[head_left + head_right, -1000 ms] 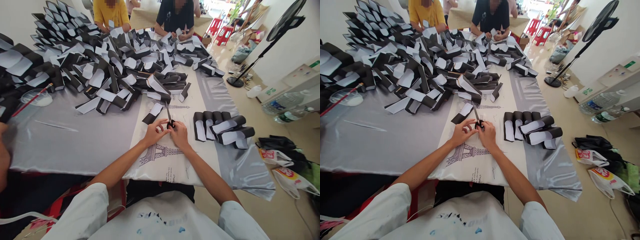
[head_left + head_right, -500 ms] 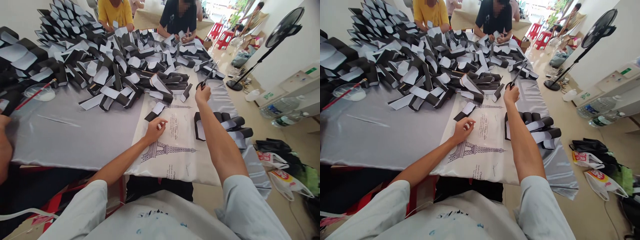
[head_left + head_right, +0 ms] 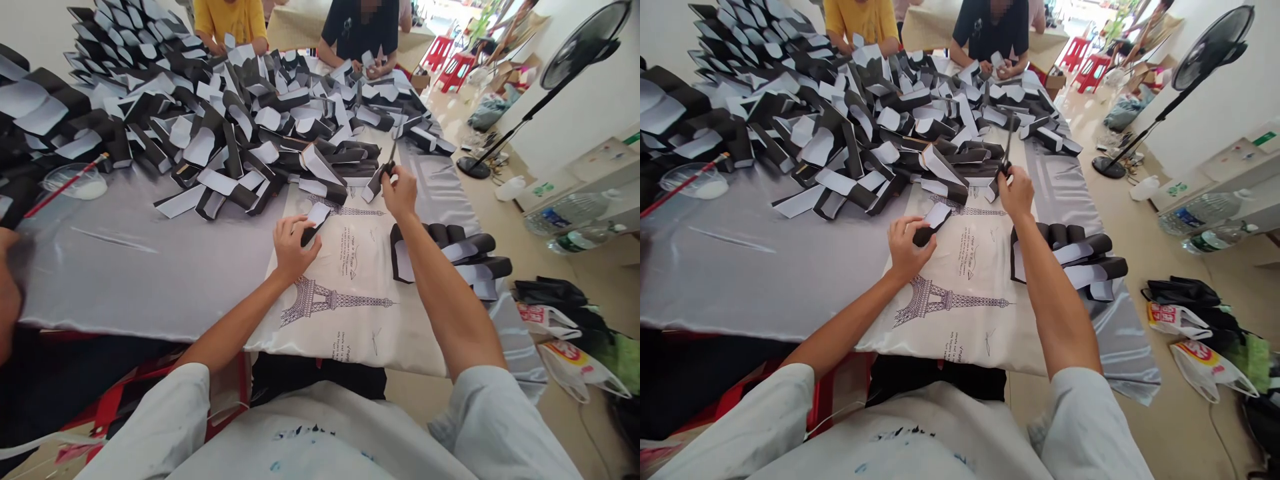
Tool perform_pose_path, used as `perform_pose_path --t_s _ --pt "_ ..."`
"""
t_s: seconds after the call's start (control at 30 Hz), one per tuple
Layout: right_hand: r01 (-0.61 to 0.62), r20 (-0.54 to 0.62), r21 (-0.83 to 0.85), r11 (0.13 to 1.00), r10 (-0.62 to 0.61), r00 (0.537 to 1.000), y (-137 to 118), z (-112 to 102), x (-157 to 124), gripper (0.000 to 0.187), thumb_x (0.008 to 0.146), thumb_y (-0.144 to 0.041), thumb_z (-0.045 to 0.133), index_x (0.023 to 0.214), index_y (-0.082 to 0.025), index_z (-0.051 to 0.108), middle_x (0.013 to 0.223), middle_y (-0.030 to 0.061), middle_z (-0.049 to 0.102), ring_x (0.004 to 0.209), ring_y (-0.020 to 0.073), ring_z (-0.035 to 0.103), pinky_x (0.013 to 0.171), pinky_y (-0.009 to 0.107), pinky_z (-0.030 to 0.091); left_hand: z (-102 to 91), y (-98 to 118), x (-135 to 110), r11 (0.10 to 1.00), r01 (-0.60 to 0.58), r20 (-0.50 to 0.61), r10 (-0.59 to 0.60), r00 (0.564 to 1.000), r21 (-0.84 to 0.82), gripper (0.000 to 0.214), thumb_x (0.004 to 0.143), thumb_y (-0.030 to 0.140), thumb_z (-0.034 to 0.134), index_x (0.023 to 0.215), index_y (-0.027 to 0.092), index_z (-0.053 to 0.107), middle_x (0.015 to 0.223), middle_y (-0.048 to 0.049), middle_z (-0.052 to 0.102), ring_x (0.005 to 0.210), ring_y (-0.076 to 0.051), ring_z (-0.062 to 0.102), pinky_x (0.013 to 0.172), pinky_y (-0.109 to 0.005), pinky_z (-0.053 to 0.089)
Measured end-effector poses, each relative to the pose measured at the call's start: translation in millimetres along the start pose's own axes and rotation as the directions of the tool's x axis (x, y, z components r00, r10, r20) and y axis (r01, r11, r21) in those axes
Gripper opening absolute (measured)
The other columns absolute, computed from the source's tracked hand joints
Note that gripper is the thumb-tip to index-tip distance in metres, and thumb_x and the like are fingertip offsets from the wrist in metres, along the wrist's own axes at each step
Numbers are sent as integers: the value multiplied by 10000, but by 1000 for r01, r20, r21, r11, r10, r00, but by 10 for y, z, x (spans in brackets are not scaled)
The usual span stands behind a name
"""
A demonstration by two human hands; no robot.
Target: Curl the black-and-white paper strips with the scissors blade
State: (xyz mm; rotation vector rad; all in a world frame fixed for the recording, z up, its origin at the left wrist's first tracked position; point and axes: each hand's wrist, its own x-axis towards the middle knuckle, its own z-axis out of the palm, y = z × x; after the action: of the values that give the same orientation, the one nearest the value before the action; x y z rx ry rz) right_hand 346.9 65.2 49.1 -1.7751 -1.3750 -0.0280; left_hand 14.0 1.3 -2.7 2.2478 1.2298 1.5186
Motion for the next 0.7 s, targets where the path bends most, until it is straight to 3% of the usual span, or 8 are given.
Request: perform_pose_path --t_s 0.1,0.17,0.27,0.37,0.6,0.7 --pt "82 65 108 991 -89 994 -292 41 -394 169 1055 -354 598 938 -238 564 1110 94 646 861 207 649 830 396 510 45 -143 -16 988 98 83 -108 991 124 618 862 466 923 1378 224 684 1381 -197 710 1253 -436 637 1034 -580 490" --pt "48 134 193 980 -75 988 -440 32 -768 155 1022 -343 600 916 -249 539 1070 79 636 838 205 645 796 386 523 89 -260 -37 975 158 138 -180 974 157 760 829 526 947 1452 220 638 1365 -200 723 1231 -447 639 1013 -567 485" --pt "-54 290 211 976 -10 957 -541 -46 -1291 208 969 -388 645 864 -256 524 963 43 642 761 191 619 752 364 502 135 -427 -39 971 193 170 -216 961 141 698 840 481 939 1429 240 652 1240 -161 775 1162 -427 668 995 -546 486" --pt "-66 364 117 991 19 931 -513 -147 -1602 267 953 -434 660 812 -259 516 902 33 637 735 192 588 694 349 437 121 -553 3 973 200 204 -220 954 114 564 847 400 924 1342 251 698 1171 -140 801 1117 -422 699 998 -558 496" --pt "-68 451 8 998 57 891 -334 -221 -1883 286 968 -488 642 833 -262 530 922 28 657 706 192 561 660 338 361 -95 -632 15 956 232 267 -274 924 178 540 859 380 906 1341 214 729 1326 -181 774 1256 -446 689 1088 -598 515" --pt "-33 459 -14 999 35 888 -327 -248 -1953 268 995 -488 639 875 -256 583 988 27 688 698 178 566 660 339 351 -164 -635 -19 968 230 271 -248 930 99 484 877 373 900 1317 234 754 1325 -147 793 1249 -409 713 1104 -584 537"
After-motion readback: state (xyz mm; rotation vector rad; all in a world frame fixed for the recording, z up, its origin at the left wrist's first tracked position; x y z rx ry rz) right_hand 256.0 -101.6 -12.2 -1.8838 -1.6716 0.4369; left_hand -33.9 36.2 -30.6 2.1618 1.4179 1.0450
